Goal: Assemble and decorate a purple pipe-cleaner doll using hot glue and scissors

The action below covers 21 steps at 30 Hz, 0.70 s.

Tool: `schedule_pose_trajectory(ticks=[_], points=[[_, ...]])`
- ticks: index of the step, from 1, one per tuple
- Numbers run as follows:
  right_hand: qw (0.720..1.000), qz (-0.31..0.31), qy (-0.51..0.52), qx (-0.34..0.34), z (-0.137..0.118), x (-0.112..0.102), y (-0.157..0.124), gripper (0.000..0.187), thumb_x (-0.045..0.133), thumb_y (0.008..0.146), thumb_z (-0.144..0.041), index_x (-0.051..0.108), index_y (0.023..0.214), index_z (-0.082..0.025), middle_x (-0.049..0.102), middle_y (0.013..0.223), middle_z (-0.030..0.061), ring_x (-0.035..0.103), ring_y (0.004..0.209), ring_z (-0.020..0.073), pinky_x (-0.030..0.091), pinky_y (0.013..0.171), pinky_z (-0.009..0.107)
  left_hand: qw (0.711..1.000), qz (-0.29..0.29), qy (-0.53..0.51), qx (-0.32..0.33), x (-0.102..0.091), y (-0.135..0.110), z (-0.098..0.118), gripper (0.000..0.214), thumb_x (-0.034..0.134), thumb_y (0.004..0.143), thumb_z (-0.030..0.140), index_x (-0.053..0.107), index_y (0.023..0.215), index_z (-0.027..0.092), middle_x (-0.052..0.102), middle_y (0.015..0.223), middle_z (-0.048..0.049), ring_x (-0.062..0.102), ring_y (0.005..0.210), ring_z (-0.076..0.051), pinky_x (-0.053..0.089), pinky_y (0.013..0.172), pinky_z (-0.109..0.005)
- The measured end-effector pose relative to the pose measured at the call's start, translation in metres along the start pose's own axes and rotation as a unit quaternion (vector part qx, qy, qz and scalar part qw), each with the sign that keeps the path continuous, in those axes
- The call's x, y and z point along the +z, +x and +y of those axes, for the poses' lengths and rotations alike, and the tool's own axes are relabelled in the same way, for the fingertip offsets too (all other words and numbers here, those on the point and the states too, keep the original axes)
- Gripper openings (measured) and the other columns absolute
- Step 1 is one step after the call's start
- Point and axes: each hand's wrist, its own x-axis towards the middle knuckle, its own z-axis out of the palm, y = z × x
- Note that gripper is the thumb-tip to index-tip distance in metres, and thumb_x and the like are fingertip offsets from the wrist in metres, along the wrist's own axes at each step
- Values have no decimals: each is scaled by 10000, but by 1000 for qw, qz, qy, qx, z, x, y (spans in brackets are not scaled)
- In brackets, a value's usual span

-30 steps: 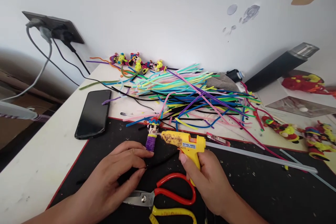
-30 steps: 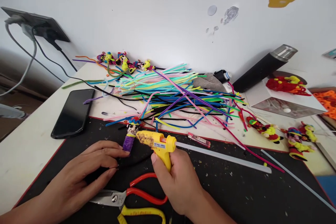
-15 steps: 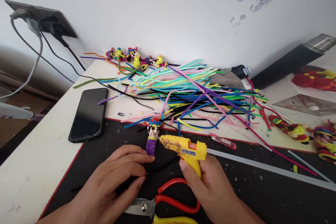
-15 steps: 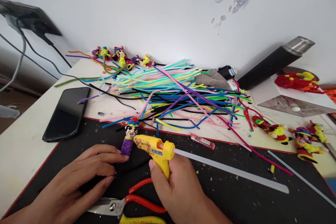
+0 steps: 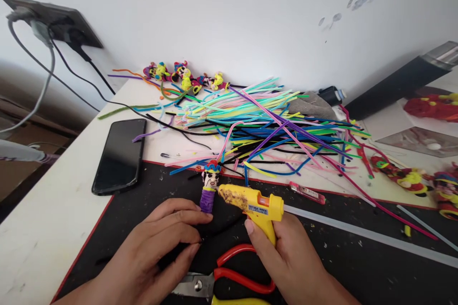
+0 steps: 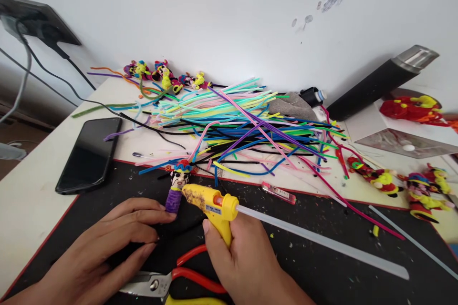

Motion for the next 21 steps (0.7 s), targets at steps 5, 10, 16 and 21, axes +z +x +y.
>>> schedule_pose_trajectory(ticks=[5,10,16,21], points=[[1000,2,-5,-2,2,0,-1,367,459,1049,-377,541,732,-211,616,666,22,534,580,160,419,575,277,1000,-4,1,1,0,1,-1,205,601,933,69,664,1020,244,791,1220,-73,685,1205,-223,605,958,-293],[1000,8,-8,-6,2,0,0,371,456,1048,-376,532,722,-216,605,648,15,529,568,158,401,555,272,1000,-3,-1,1,1,1,0,201,597,937,75,662,1018,246,792,1212,-74,688,1196,-224,608,951,-298],[1000,6,-8,-5,1,0,0,357,463,1046,-373,555,740,-213,617,661,14,550,574,160,414,569,274,1000,2,4,5,0,1,2,206,582,944,75,656,1029,247,791,1204,-72,683,1192,-212,609,949,-286],[1000,0,-9,-2,2,1,0,356,457,1045,-370,559,743,-209,632,673,16,567,591,161,413,571,276,1000,0,10,7,0,2,1,202,588,937,74,655,1018,246,794,1203,-69,687,1192,-210,607,953,-281]])
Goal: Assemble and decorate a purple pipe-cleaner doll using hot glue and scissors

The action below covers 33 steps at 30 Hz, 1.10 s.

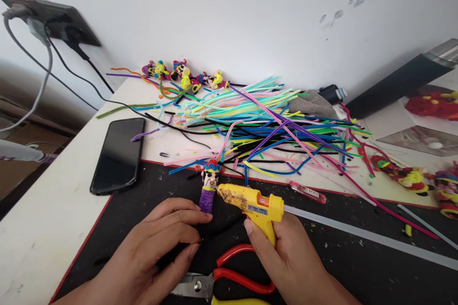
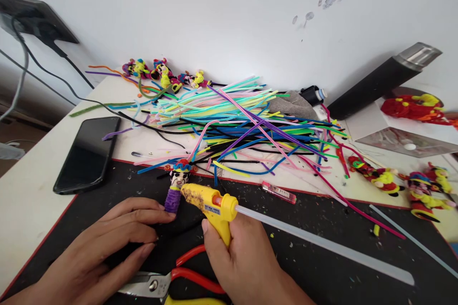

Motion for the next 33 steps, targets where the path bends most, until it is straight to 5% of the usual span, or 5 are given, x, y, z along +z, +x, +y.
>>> schedule_pose_trajectory(ticks=[33], points=[[1000,-1,0,-10,-4,-1,-1,364,468,1041,-336,470,695,-224,559,614,-8,493,537,141,368,536,271,1000,-2,-11,-13,1,-1,1,227,591,937,69,656,1044,258,794,1195,-47,688,1193,-206,593,974,-290]])
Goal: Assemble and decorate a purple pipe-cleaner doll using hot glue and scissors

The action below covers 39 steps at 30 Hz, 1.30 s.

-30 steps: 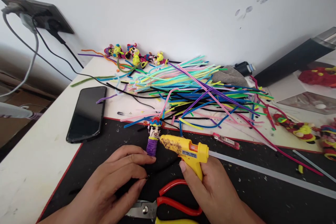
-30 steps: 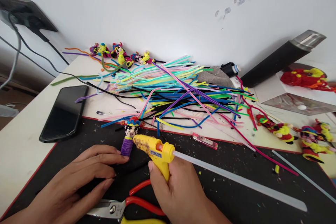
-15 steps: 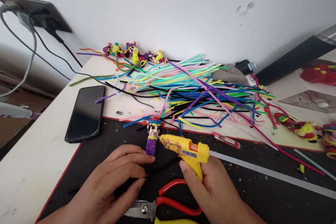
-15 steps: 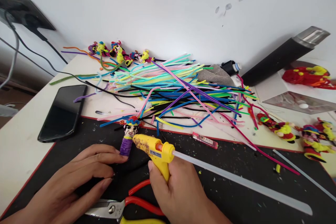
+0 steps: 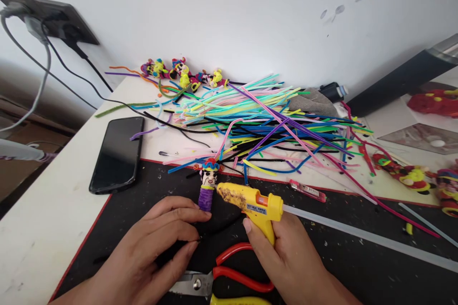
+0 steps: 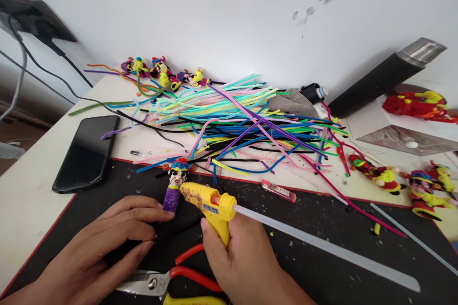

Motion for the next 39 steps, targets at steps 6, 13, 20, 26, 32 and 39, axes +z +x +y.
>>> schedule_pose_trajectory(ticks=[6,13,20,26,32,39], points=[[1000,15,-15,-15,1,1,1,373,480,1037,-322,437,679,-226,532,605,-16,473,531,133,355,529,262,1000,4,-11,-1,3,-1,-2,238,570,951,63,654,1055,259,790,1205,-47,679,1202,-206,588,972,-296],[999,20,-16,-20,-2,0,2,386,480,1030,-325,402,664,-231,504,589,-22,464,520,129,350,518,263,1000,3,-5,4,-1,3,1,236,583,939,61,656,1047,257,798,1183,-43,695,1172,-199,596,955,-283],[1000,9,-13,-12,1,1,0,370,482,1042,-332,454,689,-225,558,618,-9,496,544,141,366,541,274,1000,12,-4,3,-2,5,2,222,588,932,68,680,1017,252,811,1158,-58,714,1142,-215,611,926,-289],[1000,1,-7,-1,3,-1,1,367,481,1043,-337,463,694,-224,555,618,-14,479,544,139,357,547,282,1000,6,-3,-1,-1,3,0,221,580,942,76,675,1029,256,800,1185,-55,702,1153,-214,606,936,-295],[1000,-9,-7,15,3,-2,-1,363,464,1054,-364,475,721,-221,555,649,-7,478,578,145,362,571,285,1000,2,-4,-10,1,0,0,194,594,950,95,680,1024,253,794,1200,-60,689,1180,-226,603,955,-314],[999,7,24,34,6,-2,-1,415,510,1026,-413,383,672,-238,461,599,-22,401,548,136,308,515,275,999,12,-17,-30,3,-3,-1,167,577,984,140,699,1003,251,787,1199,-75,676,1186,-233,600,955,-323]])
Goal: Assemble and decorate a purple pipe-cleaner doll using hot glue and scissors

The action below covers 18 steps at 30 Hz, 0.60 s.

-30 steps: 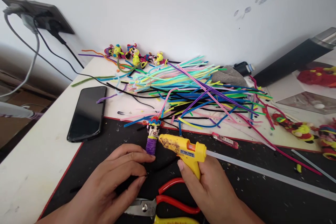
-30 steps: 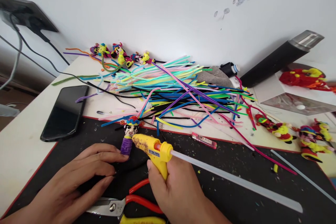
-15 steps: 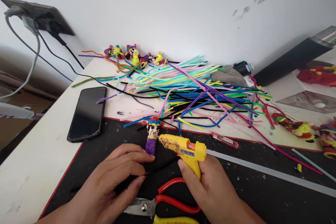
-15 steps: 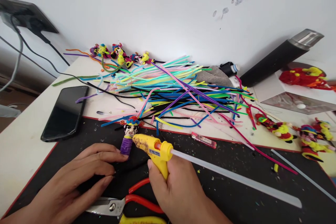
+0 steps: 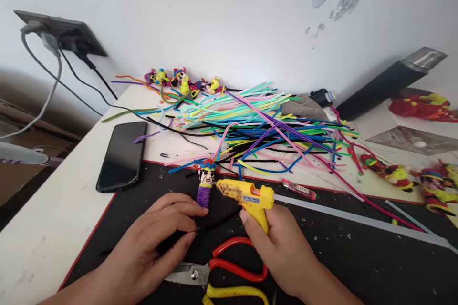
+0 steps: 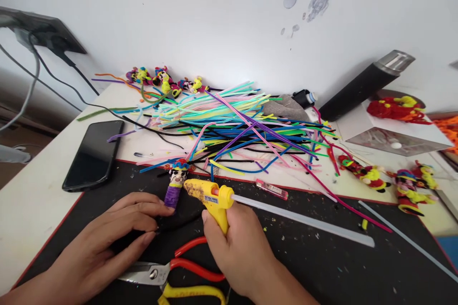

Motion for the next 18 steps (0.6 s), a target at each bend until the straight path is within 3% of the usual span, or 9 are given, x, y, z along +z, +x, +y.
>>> schedule_pose_trajectory(ticks=[6,9,18], points=[[980,-29,171,92,-10,-5,6,427,557,956,-585,565,771,-200,523,586,-20,482,531,140,387,512,254,1000,6,0,5,0,1,-2,145,573,1006,184,707,987,236,787,1199,-92,674,1170,-233,609,947,-324],[962,-32,239,131,-14,-12,2,522,602,897,-688,621,914,-167,548,565,-39,436,456,117,340,450,239,1000,20,-6,8,1,2,-1,156,560,1024,212,708,979,233,791,1171,-90,682,1145,-223,606,951,-324],[939,-38,288,184,13,-49,-54,636,639,865,-785,593,946,-156,557,542,-69,376,355,63,239,387,206,996,75,-51,-15,-5,6,11,220,588,1031,366,709,908,230,788,1081,-65,730,980,-199,587,885,-284]])
